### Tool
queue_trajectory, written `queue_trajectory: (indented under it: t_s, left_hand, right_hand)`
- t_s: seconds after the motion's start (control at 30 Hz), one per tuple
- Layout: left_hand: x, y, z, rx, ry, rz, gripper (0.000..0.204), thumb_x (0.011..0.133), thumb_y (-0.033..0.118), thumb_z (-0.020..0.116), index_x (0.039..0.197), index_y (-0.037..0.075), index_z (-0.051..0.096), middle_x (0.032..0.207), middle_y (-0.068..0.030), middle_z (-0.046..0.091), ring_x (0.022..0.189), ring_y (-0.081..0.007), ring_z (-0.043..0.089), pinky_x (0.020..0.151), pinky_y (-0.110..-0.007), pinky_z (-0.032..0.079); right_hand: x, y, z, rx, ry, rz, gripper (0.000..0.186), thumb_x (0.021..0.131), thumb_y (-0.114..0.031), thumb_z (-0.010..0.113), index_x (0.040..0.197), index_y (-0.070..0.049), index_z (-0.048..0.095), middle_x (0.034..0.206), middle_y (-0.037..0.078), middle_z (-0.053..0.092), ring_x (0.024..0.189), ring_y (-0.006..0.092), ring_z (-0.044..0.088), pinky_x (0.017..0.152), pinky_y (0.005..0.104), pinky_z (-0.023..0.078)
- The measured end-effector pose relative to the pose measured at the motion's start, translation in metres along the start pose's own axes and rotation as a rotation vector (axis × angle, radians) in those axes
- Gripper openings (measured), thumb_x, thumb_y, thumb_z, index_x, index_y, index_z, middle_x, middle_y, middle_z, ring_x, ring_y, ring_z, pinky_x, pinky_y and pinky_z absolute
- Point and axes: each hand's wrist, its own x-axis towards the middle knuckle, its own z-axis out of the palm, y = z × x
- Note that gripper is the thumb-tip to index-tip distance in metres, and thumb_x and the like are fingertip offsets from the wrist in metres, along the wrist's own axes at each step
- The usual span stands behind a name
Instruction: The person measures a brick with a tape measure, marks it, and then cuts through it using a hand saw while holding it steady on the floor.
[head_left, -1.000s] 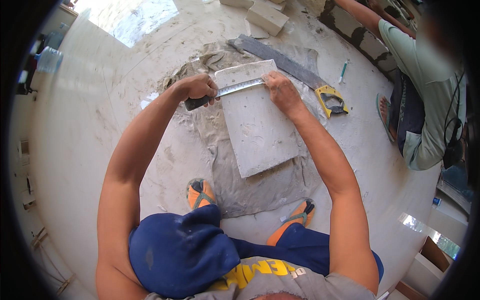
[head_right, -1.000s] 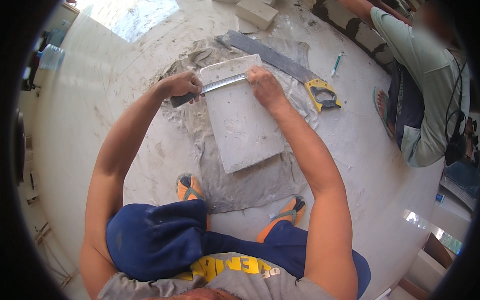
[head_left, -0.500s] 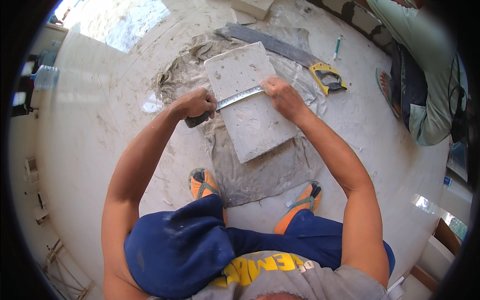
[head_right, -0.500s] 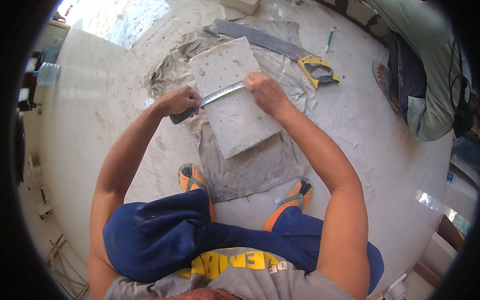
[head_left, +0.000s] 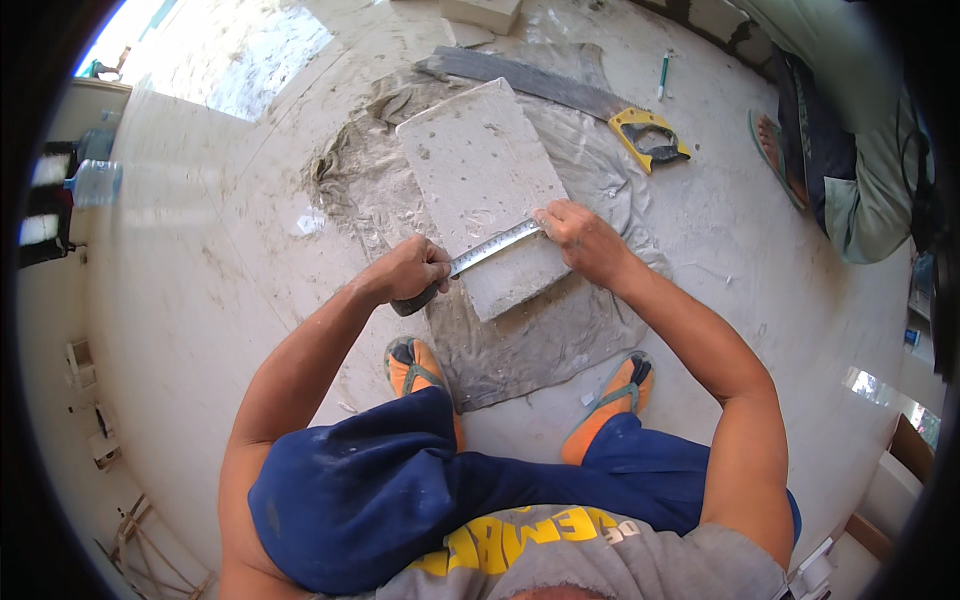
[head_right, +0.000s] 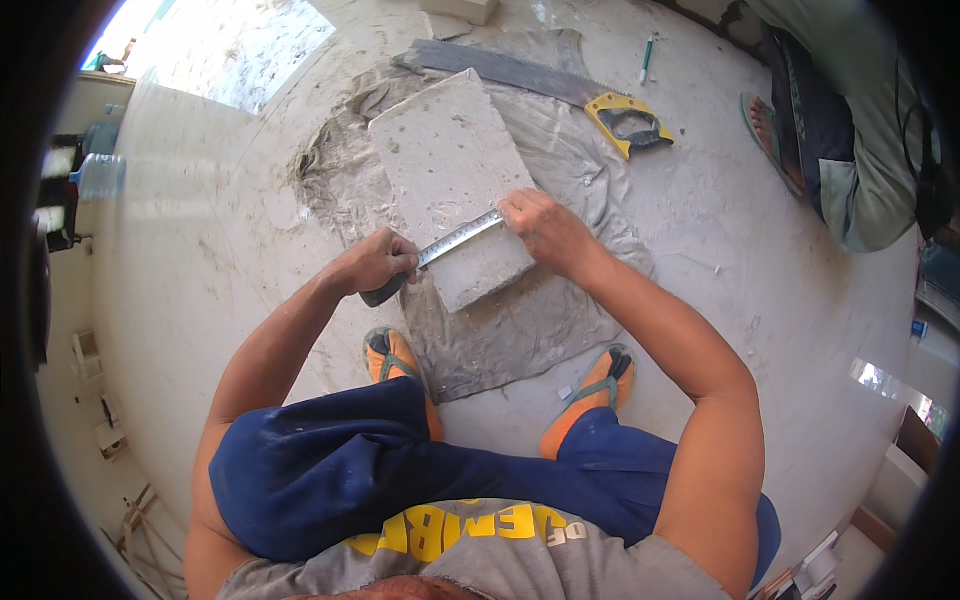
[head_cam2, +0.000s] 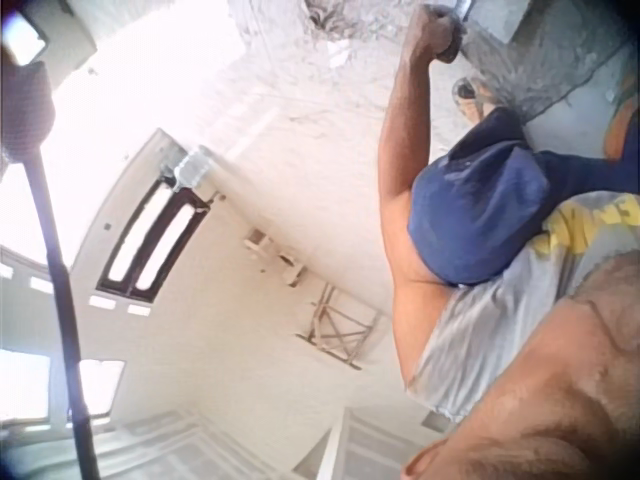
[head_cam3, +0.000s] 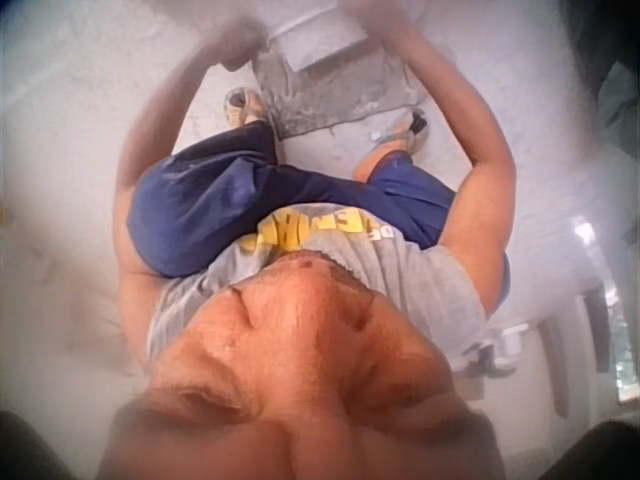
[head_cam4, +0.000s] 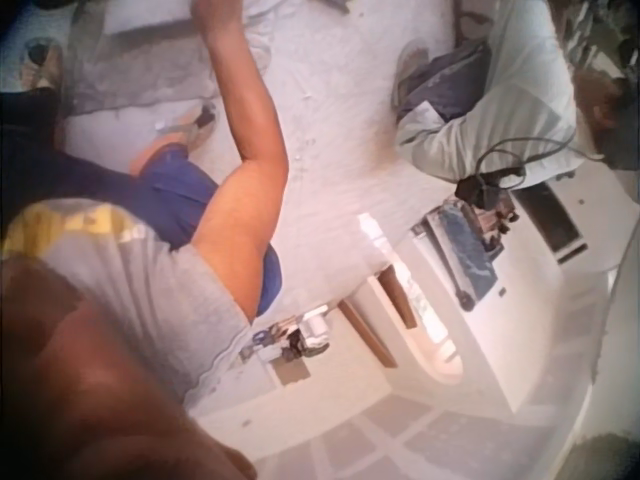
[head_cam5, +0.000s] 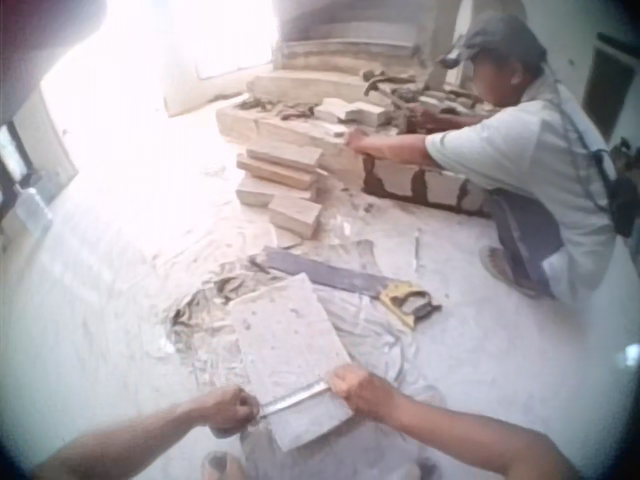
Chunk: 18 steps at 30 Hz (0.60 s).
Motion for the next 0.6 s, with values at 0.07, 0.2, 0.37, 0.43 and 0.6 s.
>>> queue_trajectory:
  t_s: [0.07, 0.2, 0.37, 0.43, 0.6]
  left_hand:
    - [-0.006, 0.002, 0.012, -0.025, 0.010, 0.034, 0.024, 0.101, 0.012, 0.064, 0.086, 0.000, 0.079, 0.080, -0.0048, 0.077, 0.075, -0.0125, 0.069, 0.072, -0.033, 0.054]
    - [-0.012, 0.005, 0.027, 0.003, -0.025, 0.014, 0.025, 0.101, 0.012, 0.064, 0.084, 0.000, 0.079, 0.079, -0.0053, 0.077, 0.074, -0.0125, 0.069, 0.072, -0.033, 0.054]
    - [-0.019, 0.001, 0.048, -0.024, -0.056, 0.011, 0.025, 0.100, 0.011, 0.064, 0.083, 0.000, 0.079, 0.077, -0.0051, 0.075, 0.073, -0.0124, 0.067, 0.071, -0.033, 0.054]
    - [-0.021, -0.002, 0.058, -0.025, -0.071, 0.011, 0.024, 0.100, 0.011, 0.064, 0.084, 0.000, 0.079, 0.077, -0.0048, 0.075, 0.074, -0.0124, 0.067, 0.072, -0.033, 0.053]
    - [-0.035, -0.004, 0.076, -0.036, -0.136, 0.021, 0.025, 0.099, 0.011, 0.063, 0.084, 0.000, 0.079, 0.079, -0.0054, 0.076, 0.077, -0.0130, 0.069, 0.075, -0.033, 0.054]
  right_hand:
    - [-0.011, -0.006, -0.003, -0.009, -0.029, 0.019, 0.036, 0.088, 0.007, 0.055, 0.121, 0.012, 0.069, 0.109, 0.023, 0.070, 0.106, 0.0400, 0.070, 0.095, 0.0456, 0.058]
    - [-0.029, -0.011, -0.002, 0.001, 0.002, -0.018, 0.046, 0.083, 0.012, 0.058, 0.128, 0.012, 0.068, 0.104, 0.019, 0.067, 0.102, 0.0377, 0.067, 0.092, 0.0444, 0.057]
    - [-0.053, -0.022, 0.000, 0.004, 0.006, -0.027, 0.049, 0.081, 0.012, 0.060, 0.129, 0.011, 0.068, 0.101, 0.018, 0.066, 0.098, 0.0363, 0.067, 0.089, 0.0435, 0.057]
    - [-0.062, -0.026, 0.000, 0.006, -0.014, -0.018, 0.048, 0.083, 0.011, 0.060, 0.130, 0.011, 0.068, 0.101, 0.017, 0.065, 0.096, 0.0356, 0.067, 0.087, 0.0432, 0.058]
    - [-0.091, -0.042, 0.000, 0.004, -0.075, -0.019, 0.040, 0.089, 0.005, 0.059, 0.127, 0.011, 0.067, 0.102, 0.017, 0.066, 0.097, 0.0329, 0.068, 0.090, 0.0413, 0.058]
